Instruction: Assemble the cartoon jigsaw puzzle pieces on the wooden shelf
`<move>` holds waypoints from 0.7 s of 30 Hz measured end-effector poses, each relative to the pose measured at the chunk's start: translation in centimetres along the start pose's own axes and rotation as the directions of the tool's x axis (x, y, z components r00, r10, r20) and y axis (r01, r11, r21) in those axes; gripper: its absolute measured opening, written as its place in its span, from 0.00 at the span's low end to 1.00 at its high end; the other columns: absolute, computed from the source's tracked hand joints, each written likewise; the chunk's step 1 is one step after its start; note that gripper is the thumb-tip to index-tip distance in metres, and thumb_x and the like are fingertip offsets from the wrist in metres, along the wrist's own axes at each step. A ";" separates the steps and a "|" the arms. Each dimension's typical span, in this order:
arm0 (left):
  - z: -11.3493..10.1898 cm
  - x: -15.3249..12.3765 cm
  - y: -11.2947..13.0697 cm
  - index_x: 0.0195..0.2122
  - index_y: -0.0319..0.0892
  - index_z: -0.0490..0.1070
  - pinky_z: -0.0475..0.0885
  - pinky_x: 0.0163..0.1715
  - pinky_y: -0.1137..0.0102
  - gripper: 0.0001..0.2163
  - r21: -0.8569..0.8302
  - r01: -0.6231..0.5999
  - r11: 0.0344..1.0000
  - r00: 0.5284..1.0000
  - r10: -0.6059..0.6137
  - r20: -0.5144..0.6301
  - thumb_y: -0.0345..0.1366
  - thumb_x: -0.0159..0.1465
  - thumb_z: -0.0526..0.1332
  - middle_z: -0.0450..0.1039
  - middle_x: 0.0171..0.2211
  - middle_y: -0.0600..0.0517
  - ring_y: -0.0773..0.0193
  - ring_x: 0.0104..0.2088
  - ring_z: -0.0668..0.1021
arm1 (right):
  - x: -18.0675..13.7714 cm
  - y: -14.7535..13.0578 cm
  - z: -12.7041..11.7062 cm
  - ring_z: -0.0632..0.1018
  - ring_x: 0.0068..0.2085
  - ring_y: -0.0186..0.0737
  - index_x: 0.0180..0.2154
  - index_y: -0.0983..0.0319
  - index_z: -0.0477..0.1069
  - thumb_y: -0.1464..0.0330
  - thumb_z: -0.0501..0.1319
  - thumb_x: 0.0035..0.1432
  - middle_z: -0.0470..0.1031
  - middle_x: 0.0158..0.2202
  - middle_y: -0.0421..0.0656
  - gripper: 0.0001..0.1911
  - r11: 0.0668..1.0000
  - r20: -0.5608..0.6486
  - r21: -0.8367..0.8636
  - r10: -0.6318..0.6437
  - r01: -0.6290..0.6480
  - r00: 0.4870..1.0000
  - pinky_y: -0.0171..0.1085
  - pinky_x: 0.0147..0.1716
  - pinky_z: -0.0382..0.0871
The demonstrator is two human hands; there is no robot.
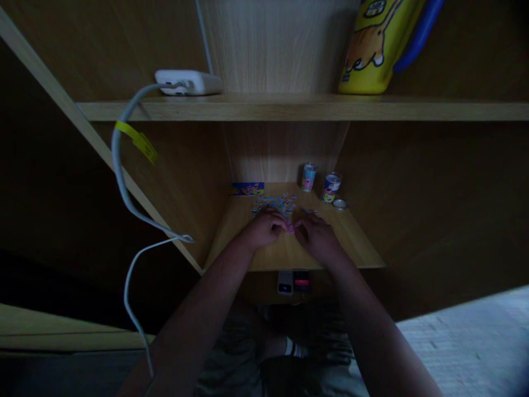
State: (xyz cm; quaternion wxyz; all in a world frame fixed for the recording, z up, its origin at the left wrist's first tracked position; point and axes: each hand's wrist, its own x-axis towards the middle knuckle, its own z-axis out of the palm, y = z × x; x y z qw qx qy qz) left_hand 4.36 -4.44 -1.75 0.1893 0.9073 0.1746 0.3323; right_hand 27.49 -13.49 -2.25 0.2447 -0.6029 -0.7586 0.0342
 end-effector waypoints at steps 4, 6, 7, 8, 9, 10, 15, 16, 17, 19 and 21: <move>0.1 0.1 -0.1 0.36 0.48 0.87 0.77 0.58 0.57 0.19 -0.019 -0.016 1.000 1.000 0.016 -0.008 0.18 0.65 0.60 0.90 0.41 0.52 0.59 0.46 0.89 | 0.0 -0.3 -0.3 0.80 0.57 0.53 0.49 0.58 0.80 0.62 0.66 0.75 0.82 0.56 0.51 0.08 1.000 0.008 0.007 0.021 -0.021 1.000 0.48 0.57 0.71; 0.1 0.1 0.0 0.37 0.49 0.87 0.77 0.58 0.58 0.19 -0.033 -0.025 0.999 1.000 0.025 -0.012 0.18 0.66 0.60 0.90 0.41 0.52 0.59 0.46 0.89 | -0.1 -0.3 -0.3 0.80 0.58 0.53 0.48 0.58 0.80 0.63 0.66 0.75 0.82 0.56 0.51 0.07 1.000 -0.008 0.022 0.017 -0.017 1.000 0.47 0.58 0.71; 0.1 0.1 0.0 0.37 0.49 0.87 0.77 0.58 0.58 0.19 -0.036 -0.026 0.999 1.000 0.025 -0.011 0.18 0.66 0.60 0.90 0.41 0.52 0.59 0.46 0.89 | -0.1 -0.2 -0.3 0.80 0.58 0.52 0.48 0.58 0.80 0.64 0.66 0.75 0.82 0.56 0.51 0.06 0.999 -0.016 0.030 0.014 -0.013 1.000 0.47 0.58 0.71; 0.1 0.1 0.1 0.37 0.49 0.87 0.77 0.58 0.58 0.19 -0.036 -0.023 0.999 1.000 0.022 -0.009 0.18 0.66 0.60 0.90 0.41 0.52 0.59 0.46 0.89 | -0.1 -0.2 -0.3 0.81 0.58 0.52 0.48 0.58 0.80 0.64 0.66 0.75 0.82 0.55 0.51 0.06 0.999 -0.021 0.038 0.009 -0.009 1.000 0.47 0.59 0.71; 0.1 0.1 0.1 0.37 0.49 0.88 0.77 0.58 0.57 0.19 -0.033 -0.017 0.999 1.000 0.017 -0.006 0.19 0.66 0.60 0.90 0.41 0.52 0.59 0.46 0.89 | -0.1 -0.2 -0.3 0.81 0.58 0.52 0.48 0.58 0.80 0.65 0.66 0.75 0.82 0.55 0.51 0.06 0.999 -0.023 0.046 0.004 -0.003 1.000 0.47 0.59 0.71; 0.1 0.1 0.2 0.37 0.49 0.88 0.77 0.59 0.57 0.19 -0.026 -0.008 1.000 1.000 0.008 -0.007 0.19 0.66 0.61 0.90 0.42 0.52 0.58 0.47 0.89 | -0.1 -0.2 -0.3 0.81 0.58 0.52 0.47 0.58 0.80 0.65 0.66 0.75 0.82 0.54 0.50 0.05 0.999 -0.024 0.052 -0.001 0.002 1.000 0.47 0.59 0.71; -0.1 0.1 0.6 0.37 0.50 0.88 0.75 0.61 0.56 0.17 0.007 0.026 1.000 1.000 -0.026 0.008 0.20 0.67 0.63 0.90 0.43 0.52 0.58 0.48 0.89 | 0.0 -0.3 -0.2 0.81 0.55 0.51 0.47 0.57 0.82 0.65 0.68 0.73 0.82 0.51 0.48 0.05 0.999 -0.031 0.043 -0.013 0.014 0.999 0.46 0.55 0.72; -0.1 0.1 0.6 0.37 0.49 0.87 0.75 0.61 0.56 0.17 0.009 0.025 1.000 1.000 -0.025 0.015 0.20 0.67 0.63 0.90 0.43 0.52 0.58 0.48 0.89 | 0.0 -0.3 -0.1 0.81 0.54 0.51 0.47 0.56 0.82 0.64 0.68 0.73 0.82 0.51 0.48 0.05 0.999 -0.040 0.042 -0.017 0.019 0.999 0.46 0.55 0.72; -0.1 0.1 0.6 0.37 0.49 0.87 0.75 0.61 0.57 0.18 0.009 0.021 1.000 1.000 -0.021 0.018 0.19 0.67 0.62 0.90 0.43 0.52 0.58 0.48 0.89 | 0.0 -0.2 0.0 0.81 0.54 0.51 0.48 0.56 0.82 0.65 0.68 0.73 0.82 0.51 0.48 0.05 0.999 -0.051 0.046 -0.024 0.026 0.998 0.46 0.55 0.72; -0.1 0.1 0.6 0.37 0.49 0.87 0.75 0.61 0.57 0.18 0.004 0.011 1.000 1.000 -0.011 0.016 0.19 0.67 0.62 0.90 0.43 0.52 0.58 0.48 0.89 | 0.0 -0.1 0.1 0.81 0.54 0.50 0.48 0.55 0.83 0.65 0.68 0.73 0.82 0.51 0.47 0.05 0.997 -0.074 0.066 -0.043 0.048 0.996 0.45 0.55 0.73; 0.0 0.1 0.5 0.37 0.49 0.87 0.75 0.60 0.57 0.17 0.007 0.006 1.000 1.000 -0.006 0.011 0.19 0.67 0.62 0.90 0.43 0.52 0.59 0.47 0.89 | 0.0 0.1 0.2 0.82 0.53 0.48 0.48 0.54 0.84 0.66 0.68 0.73 0.82 0.50 0.46 0.06 0.992 -0.085 0.096 -0.073 0.081 0.994 0.44 0.55 0.73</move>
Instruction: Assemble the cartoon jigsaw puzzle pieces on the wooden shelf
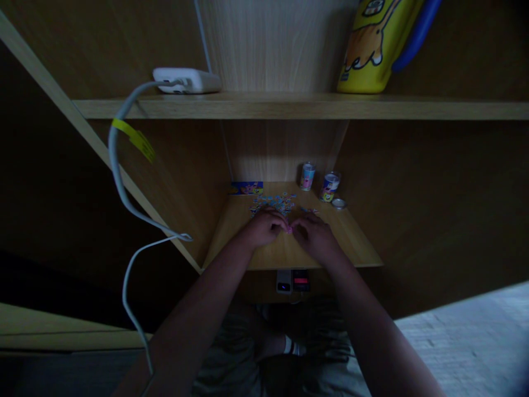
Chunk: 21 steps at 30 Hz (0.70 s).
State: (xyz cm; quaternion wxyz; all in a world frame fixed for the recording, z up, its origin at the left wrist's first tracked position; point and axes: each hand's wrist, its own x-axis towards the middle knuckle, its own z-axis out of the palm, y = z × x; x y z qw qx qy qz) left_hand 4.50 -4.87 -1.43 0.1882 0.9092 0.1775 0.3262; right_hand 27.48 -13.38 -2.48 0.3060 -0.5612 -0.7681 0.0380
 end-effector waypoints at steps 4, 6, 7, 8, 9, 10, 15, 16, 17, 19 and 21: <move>0.1 0.0 -0.4 0.38 0.49 0.87 0.75 0.59 0.57 0.17 0.021 -0.003 1.000 1.000 0.002 0.002 0.20 0.68 0.63 0.90 0.43 0.52 0.59 0.47 0.88 | 0.1 0.0 -0.1 0.82 0.51 0.46 0.48 0.53 0.85 0.69 0.67 0.73 0.82 0.49 0.45 0.08 0.999 0.009 0.039 -0.034 0.034 0.999 0.43 0.55 0.75; 0.2 0.0 -0.5 0.38 0.50 0.87 0.75 0.60 0.57 0.17 0.018 0.001 1.000 1.000 -0.001 0.002 0.20 0.68 0.63 0.90 0.43 0.52 0.59 0.47 0.88 | 0.1 -0.1 -0.2 0.83 0.50 0.46 0.47 0.54 0.85 0.69 0.67 0.72 0.83 0.49 0.45 0.08 0.999 0.017 0.031 -0.031 0.030 0.999 0.44 0.55 0.75; 0.2 0.0 -0.5 0.37 0.50 0.87 0.75 0.60 0.57 0.16 0.014 0.008 1.000 1.000 -0.008 0.002 0.21 0.68 0.64 0.90 0.43 0.52 0.58 0.47 0.88 | 0.1 -0.2 -0.3 0.83 0.50 0.46 0.46 0.54 0.85 0.69 0.67 0.72 0.83 0.48 0.45 0.07 0.999 0.021 0.024 -0.027 0.027 0.999 0.44 0.55 0.75; 0.2 0.0 -0.5 0.37 0.50 0.87 0.75 0.60 0.57 0.16 0.012 0.015 1.000 1.000 -0.015 0.004 0.21 0.68 0.64 0.90 0.43 0.52 0.58 0.48 0.88 | 0.1 -0.3 -0.3 0.83 0.51 0.46 0.46 0.54 0.85 0.69 0.67 0.72 0.83 0.48 0.45 0.07 1.000 0.022 0.017 -0.022 0.022 1.000 0.44 0.55 0.75; 0.2 0.0 -0.5 0.37 0.50 0.87 0.75 0.60 0.57 0.16 0.011 0.020 1.000 1.000 -0.020 0.005 0.21 0.68 0.64 0.90 0.43 0.52 0.58 0.48 0.88 | 0.1 -0.4 -0.3 0.83 0.51 0.46 0.46 0.54 0.85 0.68 0.67 0.72 0.83 0.48 0.45 0.07 1.000 0.019 0.009 -0.014 0.014 1.000 0.43 0.55 0.75; 0.1 0.0 -0.4 0.37 0.50 0.87 0.75 0.60 0.57 0.16 0.012 0.022 1.000 1.000 -0.023 0.006 0.21 0.68 0.64 0.90 0.43 0.52 0.58 0.48 0.88 | 0.1 -0.5 -0.3 0.83 0.51 0.47 0.45 0.54 0.85 0.68 0.67 0.72 0.84 0.49 0.45 0.07 1.000 0.015 0.000 -0.005 0.005 1.000 0.43 0.55 0.75; 0.1 0.0 0.0 0.37 0.50 0.87 0.75 0.60 0.56 0.16 0.022 0.007 1.000 1.000 -0.007 -0.002 0.20 0.67 0.64 0.90 0.43 0.53 0.59 0.47 0.88 | 0.0 -0.7 -0.5 0.83 0.51 0.48 0.46 0.54 0.85 0.66 0.66 0.73 0.84 0.49 0.46 0.07 0.998 0.032 -0.057 0.012 -0.010 0.999 0.44 0.54 0.75; 0.1 0.1 0.1 0.37 0.50 0.87 0.75 0.60 0.56 0.16 0.023 0.006 1.000 1.000 -0.006 0.000 0.20 0.66 0.64 0.90 0.43 0.53 0.59 0.47 0.88 | 0.0 -0.7 -0.5 0.83 0.51 0.48 0.46 0.54 0.85 0.67 0.67 0.73 0.84 0.49 0.46 0.07 0.998 0.037 -0.060 0.009 -0.007 0.999 0.44 0.54 0.75; 0.2 0.1 0.1 0.37 0.49 0.87 0.75 0.60 0.56 0.16 0.022 0.005 1.000 1.000 -0.005 0.004 0.20 0.66 0.64 0.90 0.42 0.53 0.59 0.46 0.88 | 0.0 -0.7 -0.4 0.83 0.51 0.48 0.46 0.53 0.85 0.67 0.67 0.73 0.84 0.48 0.45 0.06 0.998 0.039 -0.057 0.005 -0.003 0.999 0.44 0.54 0.74; 0.1 0.2 0.2 0.36 0.49 0.86 0.75 0.61 0.56 0.16 0.019 0.019 1.000 1.000 -0.019 -0.014 0.20 0.66 0.63 0.89 0.42 0.53 0.59 0.46 0.88 | -0.1 -0.5 -0.3 0.83 0.51 0.47 0.46 0.53 0.85 0.67 0.67 0.73 0.84 0.48 0.45 0.06 0.999 0.035 -0.035 -0.013 0.014 0.999 0.44 0.55 0.74; -0.4 0.1 0.1 0.37 0.48 0.86 0.77 0.59 0.57 0.15 0.028 0.099 0.995 0.985 -0.094 -0.145 0.21 0.67 0.63 0.89 0.42 0.52 0.58 0.46 0.88 | -0.1 -0.3 -0.2 0.82 0.51 0.47 0.46 0.54 0.83 0.67 0.66 0.73 0.84 0.49 0.45 0.06 0.999 0.013 0.009 -0.034 0.033 0.999 0.44 0.56 0.74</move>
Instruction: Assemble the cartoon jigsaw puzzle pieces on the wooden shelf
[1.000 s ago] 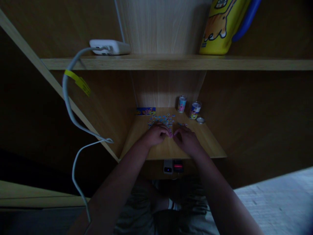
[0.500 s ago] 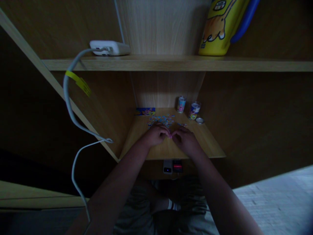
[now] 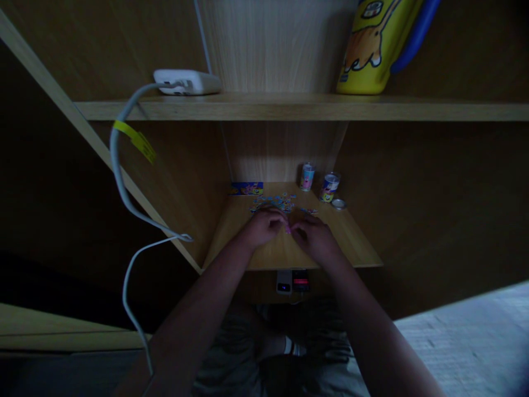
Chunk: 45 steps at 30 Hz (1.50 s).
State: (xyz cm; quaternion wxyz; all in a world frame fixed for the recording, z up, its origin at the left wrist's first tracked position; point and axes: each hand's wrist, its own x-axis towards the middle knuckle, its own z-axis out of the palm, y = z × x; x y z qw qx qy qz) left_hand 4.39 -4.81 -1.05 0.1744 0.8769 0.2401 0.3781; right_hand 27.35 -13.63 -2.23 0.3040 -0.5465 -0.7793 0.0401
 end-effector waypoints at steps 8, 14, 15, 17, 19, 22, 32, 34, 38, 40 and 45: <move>-4.4 -1.5 -2.7 0.47 0.44 0.85 0.81 0.58 0.60 0.12 0.049 0.681 0.731 0.596 -0.514 -0.617 0.27 0.70 0.62 0.87 0.50 0.46 0.53 0.52 0.87 | 0.0 0.4 0.2 0.82 0.51 0.50 0.47 0.59 0.75 0.74 0.61 0.70 0.82 0.48 0.51 0.07 0.996 -0.129 0.077 0.058 -0.049 0.990 0.45 0.57 0.74; -4.3 -2.1 -4.1 0.42 0.45 0.87 0.83 0.53 0.60 0.08 0.170 0.757 0.631 0.633 -0.642 -0.433 0.29 0.67 0.67 0.90 0.43 0.45 0.49 0.48 0.89 | 0.0 0.2 0.3 0.82 0.47 0.49 0.44 0.61 0.77 0.77 0.58 0.69 0.82 0.46 0.52 0.10 0.989 -0.132 0.008 0.148 -0.148 0.980 0.42 0.53 0.74; -4.1 -2.1 -4.2 0.42 0.46 0.87 0.83 0.54 0.60 0.08 0.167 0.746 0.644 0.644 -0.637 -0.424 0.29 0.67 0.67 0.90 0.44 0.46 0.49 0.48 0.89 | 0.0 0.1 0.3 0.82 0.47 0.49 0.44 0.61 0.77 0.76 0.58 0.70 0.82 0.47 0.52 0.10 0.986 -0.127 -0.004 0.162 -0.164 0.979 0.42 0.53 0.74; -3.9 -2.0 -4.5 0.42 0.46 0.87 0.83 0.56 0.59 0.09 0.129 0.729 0.672 0.658 -0.637 -0.401 0.27 0.66 0.67 0.89 0.45 0.48 0.51 0.48 0.89 | 0.0 0.1 0.3 0.82 0.48 0.49 0.44 0.61 0.78 0.75 0.58 0.72 0.82 0.48 0.53 0.10 0.981 -0.120 -0.021 0.187 -0.191 0.975 0.43 0.53 0.74; -3.8 -2.0 -4.7 0.42 0.45 0.87 0.83 0.57 0.57 0.10 0.078 0.712 0.698 0.669 -0.640 -0.377 0.26 0.66 0.67 0.89 0.45 0.48 0.52 0.47 0.88 | -0.1 0.0 0.3 0.82 0.48 0.48 0.45 0.61 0.79 0.74 0.58 0.72 0.82 0.49 0.53 0.10 0.979 -0.117 -0.035 0.196 -0.201 0.974 0.43 0.54 0.74; -3.4 -1.7 -4.4 0.41 0.44 0.86 0.82 0.57 0.56 0.10 0.056 0.610 0.790 0.755 -0.559 -0.343 0.25 0.66 0.65 0.88 0.45 0.47 0.53 0.48 0.87 | -0.2 0.1 0.4 0.82 0.48 0.48 0.45 0.61 0.79 0.75 0.58 0.72 0.82 0.49 0.52 0.10 0.979 -0.117 -0.047 0.191 -0.198 0.975 0.42 0.53 0.74; -0.9 -1.0 -1.0 0.38 0.49 0.86 0.75 0.60 0.48 0.05 0.366 0.327 0.871 0.945 -0.312 -0.102 0.37 0.71 0.69 0.84 0.48 0.46 0.46 0.54 0.81 | -0.1 0.1 0.4 0.83 0.47 0.49 0.44 0.61 0.79 0.74 0.58 0.73 0.82 0.47 0.52 0.10 0.980 -0.110 -0.070 0.178 -0.186 0.978 0.43 0.52 0.75; -0.9 -1.1 -1.2 0.35 0.48 0.85 0.74 0.60 0.47 0.07 0.419 0.365 0.832 0.931 -0.342 -0.131 0.39 0.70 0.70 0.84 0.49 0.45 0.44 0.54 0.81 | -0.1 0.0 0.2 0.83 0.47 0.49 0.43 0.61 0.79 0.74 0.58 0.72 0.82 0.47 0.52 0.10 0.979 -0.103 -0.075 0.182 -0.190 0.978 0.43 0.51 0.75; -1.2 -1.3 -1.8 0.34 0.46 0.84 0.75 0.58 0.50 0.07 0.471 0.426 0.773 0.905 -0.366 -0.218 0.39 0.70 0.68 0.84 0.50 0.43 0.44 0.54 0.80 | -0.1 -0.1 0.1 0.83 0.46 0.49 0.42 0.60 0.79 0.73 0.60 0.72 0.83 0.46 0.51 0.08 0.978 -0.091 -0.062 0.193 -0.199 0.977 0.43 0.51 0.75; -1.3 -1.3 -1.8 0.35 0.46 0.83 0.75 0.58 0.51 0.07 0.465 0.434 0.771 0.901 -0.376 -0.217 0.38 0.70 0.68 0.84 0.49 0.44 0.44 0.54 0.80 | -0.1 -0.1 0.1 0.83 0.47 0.49 0.42 0.60 0.79 0.73 0.60 0.72 0.83 0.47 0.52 0.08 0.978 -0.090 -0.059 0.194 -0.200 0.977 0.43 0.51 0.75; -1.0 -1.1 -1.0 0.47 0.50 0.86 0.72 0.62 0.47 0.07 0.398 0.370 0.840 0.928 -0.353 -0.118 0.38 0.73 0.67 0.83 0.56 0.45 0.43 0.59 0.79 | 0.0 -0.2 0.1 0.83 0.47 0.49 0.42 0.60 0.79 0.73 0.60 0.72 0.83 0.46 0.51 0.08 0.980 -0.085 -0.059 0.186 -0.191 0.979 0.43 0.51 0.75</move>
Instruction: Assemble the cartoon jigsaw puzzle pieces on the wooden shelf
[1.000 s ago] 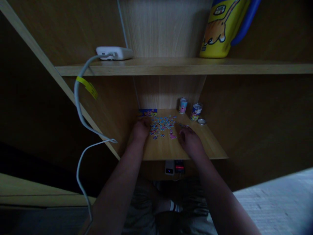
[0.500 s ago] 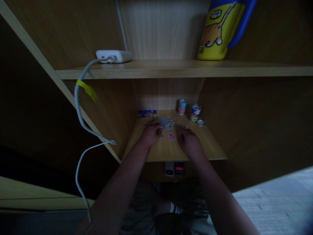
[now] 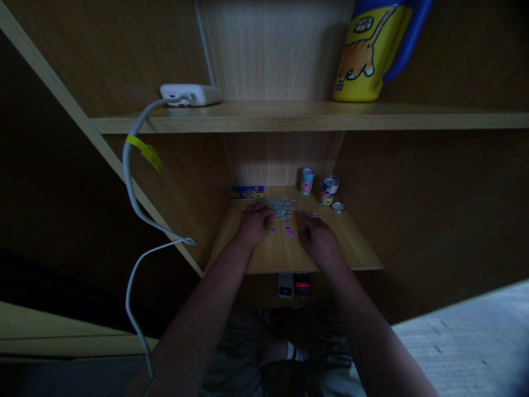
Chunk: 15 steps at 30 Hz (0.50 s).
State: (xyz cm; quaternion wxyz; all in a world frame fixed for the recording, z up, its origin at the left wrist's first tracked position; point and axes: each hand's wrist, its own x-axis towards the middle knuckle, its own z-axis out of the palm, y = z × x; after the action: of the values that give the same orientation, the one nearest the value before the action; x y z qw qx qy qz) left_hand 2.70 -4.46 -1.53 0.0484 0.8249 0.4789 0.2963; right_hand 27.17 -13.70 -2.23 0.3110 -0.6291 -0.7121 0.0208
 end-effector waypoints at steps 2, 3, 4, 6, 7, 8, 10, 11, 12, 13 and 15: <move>0.1 0.0 0.2 0.50 0.51 0.87 0.71 0.63 0.46 0.09 -0.027 -0.028 0.999 0.999 0.029 0.024 0.38 0.74 0.66 0.83 0.57 0.45 0.43 0.60 0.78 | 0.0 0.0 0.0 0.83 0.47 0.49 0.42 0.60 0.79 0.73 0.60 0.72 0.83 0.46 0.51 0.08 1.000 0.003 0.003 -0.003 0.003 1.000 0.43 0.51 0.75; 0.2 -0.1 0.2 0.50 0.51 0.87 0.70 0.64 0.46 0.09 -0.036 -0.038 0.999 0.999 0.039 0.030 0.38 0.74 0.66 0.83 0.57 0.45 0.43 0.61 0.78 | 0.0 0.0 0.0 0.83 0.46 0.49 0.42 0.60 0.79 0.74 0.60 0.71 0.83 0.46 0.51 0.08 1.000 0.002 0.005 -0.003 0.003 1.000 0.43 0.51 0.75; 0.3 -0.1 0.3 0.50 0.51 0.87 0.70 0.64 0.46 0.10 -0.043 -0.044 0.998 0.998 0.045 0.031 0.37 0.74 0.65 0.83 0.58 0.45 0.43 0.61 0.78 | 0.0 0.0 0.0 0.82 0.46 0.49 0.42 0.60 0.79 0.74 0.60 0.71 0.83 0.46 0.51 0.08 1.000 -0.001 0.006 -0.005 0.005 1.000 0.43 0.51 0.75; 0.4 -0.1 0.2 0.50 0.50 0.87 0.70 0.64 0.45 0.10 -0.045 -0.044 0.998 0.999 0.045 0.028 0.37 0.74 0.65 0.82 0.58 0.45 0.43 0.61 0.77 | 0.0 0.0 0.0 0.82 0.46 0.48 0.41 0.60 0.79 0.74 0.60 0.71 0.83 0.46 0.51 0.08 1.000 -0.010 0.007 -0.011 0.011 1.000 0.43 0.50 0.75; 0.4 -0.1 0.2 0.50 0.50 0.87 0.70 0.64 0.46 0.10 -0.039 -0.041 0.998 0.999 0.043 0.029 0.37 0.74 0.65 0.82 0.58 0.45 0.43 0.61 0.78 | 0.0 0.1 0.0 0.82 0.45 0.48 0.41 0.60 0.79 0.74 0.60 0.71 0.83 0.45 0.51 0.08 1.000 -0.014 0.006 -0.014 0.014 1.000 0.42 0.50 0.75; 0.4 -0.1 0.2 0.49 0.50 0.87 0.71 0.63 0.46 0.10 -0.029 -0.039 0.999 0.999 0.040 0.032 0.37 0.74 0.65 0.83 0.58 0.45 0.43 0.61 0.78 | 0.0 0.1 0.0 0.82 0.45 0.48 0.41 0.60 0.79 0.74 0.60 0.71 0.83 0.45 0.50 0.08 1.000 -0.015 0.005 -0.017 0.017 1.000 0.42 0.50 0.75; 0.4 -0.1 0.2 0.48 0.50 0.86 0.71 0.62 0.46 0.08 -0.005 -0.036 0.999 0.998 0.036 0.042 0.36 0.73 0.66 0.83 0.56 0.45 0.43 0.60 0.78 | 0.0 0.1 -0.1 0.82 0.46 0.48 0.40 0.59 0.78 0.73 0.60 0.71 0.83 0.45 0.50 0.08 1.000 -0.014 0.004 -0.017 0.017 1.000 0.42 0.50 0.75; 0.3 -0.1 0.2 0.47 0.50 0.86 0.71 0.61 0.46 0.08 0.005 -0.035 0.999 0.998 0.035 0.050 0.36 0.73 0.66 0.83 0.56 0.45 0.43 0.59 0.78 | 0.0 0.0 -0.1 0.82 0.46 0.48 0.41 0.59 0.78 0.73 0.60 0.71 0.83 0.45 0.51 0.09 1.000 -0.012 0.004 -0.016 0.016 1.000 0.43 0.51 0.75; 0.3 -0.1 0.3 0.46 0.50 0.86 0.72 0.60 0.46 0.07 0.010 -0.035 0.999 0.998 0.034 0.055 0.35 0.72 0.67 0.83 0.55 0.45 0.43 0.59 0.78 | 0.0 0.0 -0.1 0.82 0.46 0.48 0.41 0.59 0.79 0.73 0.60 0.71 0.83 0.46 0.51 0.09 1.000 -0.007 0.005 -0.017 0.017 1.000 0.43 0.51 0.75; 0.2 -0.1 0.3 0.44 0.49 0.85 0.72 0.60 0.46 0.06 0.011 -0.035 0.999 0.998 0.034 0.059 0.34 0.72 0.67 0.82 0.55 0.45 0.43 0.59 0.79 | 0.0 0.0 -0.1 0.82 0.47 0.49 0.41 0.60 0.79 0.73 0.59 0.71 0.83 0.46 0.51 0.09 1.000 -0.003 0.006 -0.019 0.019 1.000 0.43 0.51 0.75; 0.0 -0.1 0.5 0.43 0.49 0.85 0.71 0.61 0.47 0.05 -0.003 -0.039 0.999 0.997 0.039 0.065 0.34 0.70 0.69 0.82 0.54 0.46 0.43 0.59 0.79 | 0.0 -0.1 -0.2 0.83 0.47 0.49 0.41 0.60 0.79 0.73 0.59 0.71 0.83 0.46 0.52 0.10 1.000 -0.002 0.004 -0.019 0.019 1.000 0.44 0.52 0.76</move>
State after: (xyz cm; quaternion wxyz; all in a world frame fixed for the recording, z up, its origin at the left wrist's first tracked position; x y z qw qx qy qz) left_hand 3.00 -4.80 -1.38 0.0591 0.8433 0.4606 0.2706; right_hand 27.17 -13.78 -2.03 0.3133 -0.6218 -0.7175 0.0186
